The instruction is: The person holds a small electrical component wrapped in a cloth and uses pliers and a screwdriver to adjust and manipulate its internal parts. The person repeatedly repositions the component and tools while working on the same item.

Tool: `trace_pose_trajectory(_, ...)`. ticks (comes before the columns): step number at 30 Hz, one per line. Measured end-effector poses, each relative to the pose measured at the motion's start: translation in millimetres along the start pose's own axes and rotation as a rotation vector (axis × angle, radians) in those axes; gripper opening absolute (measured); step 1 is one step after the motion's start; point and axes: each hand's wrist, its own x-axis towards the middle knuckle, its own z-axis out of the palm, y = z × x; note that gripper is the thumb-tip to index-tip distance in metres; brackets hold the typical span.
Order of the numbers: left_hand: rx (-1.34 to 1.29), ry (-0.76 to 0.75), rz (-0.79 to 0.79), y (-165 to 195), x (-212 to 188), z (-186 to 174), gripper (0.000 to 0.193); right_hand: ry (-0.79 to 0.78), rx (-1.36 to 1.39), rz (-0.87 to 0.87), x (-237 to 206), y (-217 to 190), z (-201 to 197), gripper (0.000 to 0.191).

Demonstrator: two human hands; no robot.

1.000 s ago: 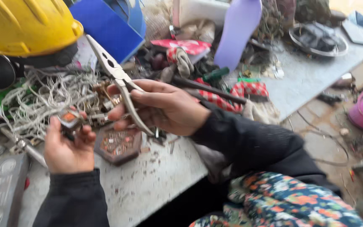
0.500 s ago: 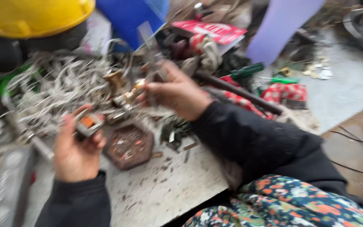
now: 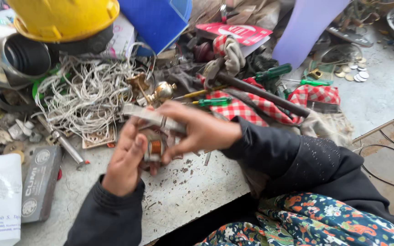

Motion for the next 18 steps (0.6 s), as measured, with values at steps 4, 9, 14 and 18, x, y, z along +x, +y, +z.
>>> trace_pose_trajectory(4,-0.255,0.124,-0.006,-4.5,-5.7,20.8,0.070,-0.044,-0.031,-0.055,-10.8,-7.8,-1.5,0.088)
trace_pose_trajectory(9,-0.395,0.130,-0.027,-15.5,0.6,33.4,0.071,0.108,-0.046,-0.009,-34.9,-10.7,-1.5,0.081)
trace_pose_trajectory(14,-0.331,0.015,-0.025,-25.6,13.2,58.5,0.078,0.271,-0.057,0.016,-72.5,5.3,-9.6,0.063)
trace_pose_trajectory(18,0.597,0.057,0.231,-34.4,13.6,90.9,0.084,0.530,0.181,0.325,-124.8,6.9,-32.3,0.064)
